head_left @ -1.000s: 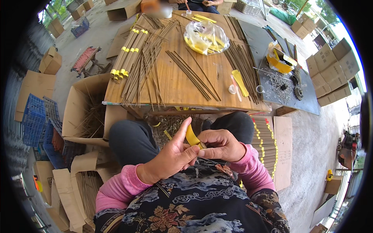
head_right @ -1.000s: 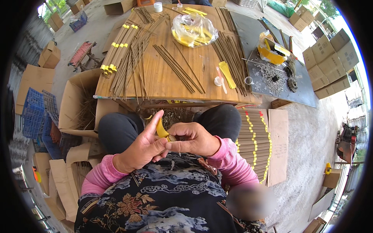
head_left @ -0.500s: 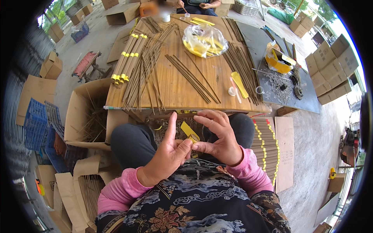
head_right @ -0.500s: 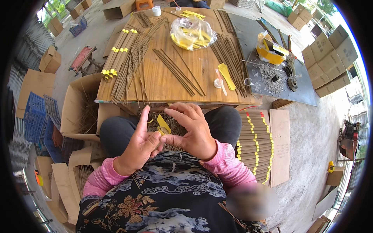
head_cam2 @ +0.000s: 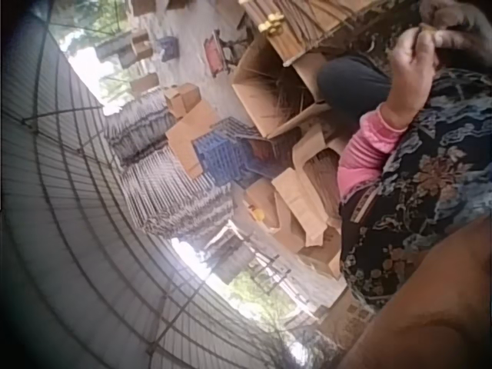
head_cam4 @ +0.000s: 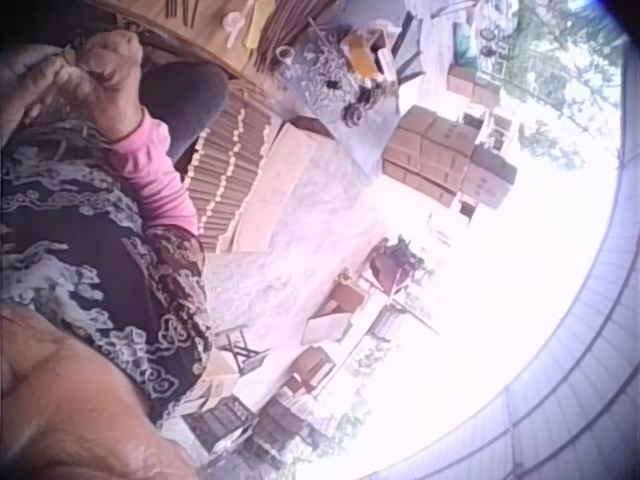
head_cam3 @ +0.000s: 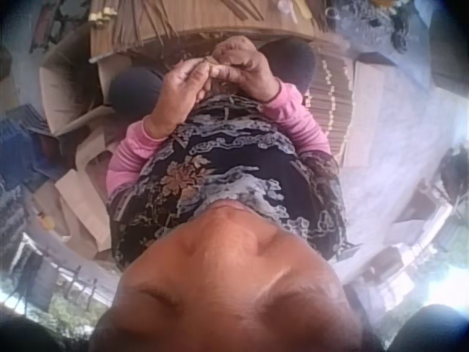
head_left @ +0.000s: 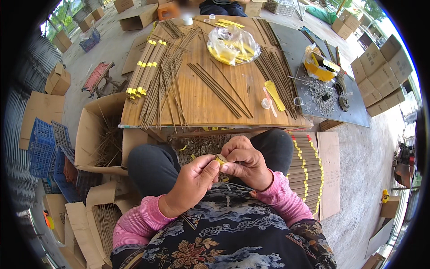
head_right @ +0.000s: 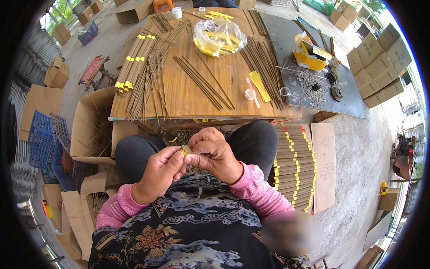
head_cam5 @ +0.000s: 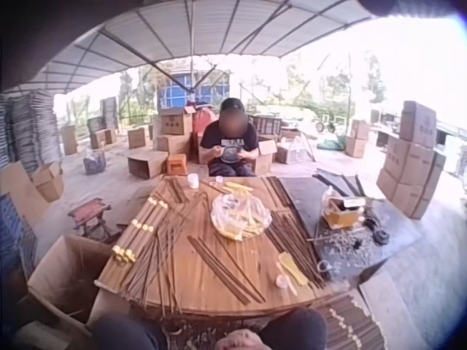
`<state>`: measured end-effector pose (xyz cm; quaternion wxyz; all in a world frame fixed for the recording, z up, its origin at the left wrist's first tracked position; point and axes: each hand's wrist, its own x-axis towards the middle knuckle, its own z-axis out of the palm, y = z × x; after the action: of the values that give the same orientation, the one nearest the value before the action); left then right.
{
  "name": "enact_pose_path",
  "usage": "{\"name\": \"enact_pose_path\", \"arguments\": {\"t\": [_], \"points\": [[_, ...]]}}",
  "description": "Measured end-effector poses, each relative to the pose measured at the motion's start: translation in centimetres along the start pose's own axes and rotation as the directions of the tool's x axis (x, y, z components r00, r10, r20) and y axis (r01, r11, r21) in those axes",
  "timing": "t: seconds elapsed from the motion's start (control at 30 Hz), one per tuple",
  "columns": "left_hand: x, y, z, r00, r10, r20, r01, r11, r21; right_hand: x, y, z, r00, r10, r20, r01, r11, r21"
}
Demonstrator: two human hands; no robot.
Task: The person gathers thin wooden sticks, aligns them into bundles, and secures each bundle with yellow tape. They repeatedly pick up sticks, arrange them, and wrap the tape around the ends to hold them together.
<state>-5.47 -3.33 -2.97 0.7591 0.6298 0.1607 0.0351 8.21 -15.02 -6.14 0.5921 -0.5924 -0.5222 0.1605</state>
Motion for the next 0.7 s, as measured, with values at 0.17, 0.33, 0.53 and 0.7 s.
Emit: {"name": "enact_pose_path", "arguments": {"t": [0.17, 0.33, 0.53, 0.7], "points": [[0.0, -0.4, 0.3, 0.992, 0.099, -0.071, -0.088, 0.986, 0.144, 0.3, -1.0, 0.3, 0.954, 0.140, -0.263, -0.186, 0.970, -0.156], [-0.2, -0.7, 0.9, 0.973, 0.178, -0.148, -0.133, 0.953, 0.272, -0.9, -2.1, 0.6, 0.921, 0.373, -0.116, -0.371, 0.928, 0.031], [-0.3, -1.0, 1.4, 0.937, 0.311, -0.155, -0.234, 0.894, 0.381, -1.5, -2.4, 0.8, 0.896, 0.445, -0.002, -0.437, 0.881, 0.184], [-0.3, -0.7, 1.0, 0.970, 0.244, 0.012, -0.239, 0.936, 0.260, -1.6, -1.5, -0.3, 0.887, 0.396, 0.237, -0.461, 0.769, 0.442]]}}
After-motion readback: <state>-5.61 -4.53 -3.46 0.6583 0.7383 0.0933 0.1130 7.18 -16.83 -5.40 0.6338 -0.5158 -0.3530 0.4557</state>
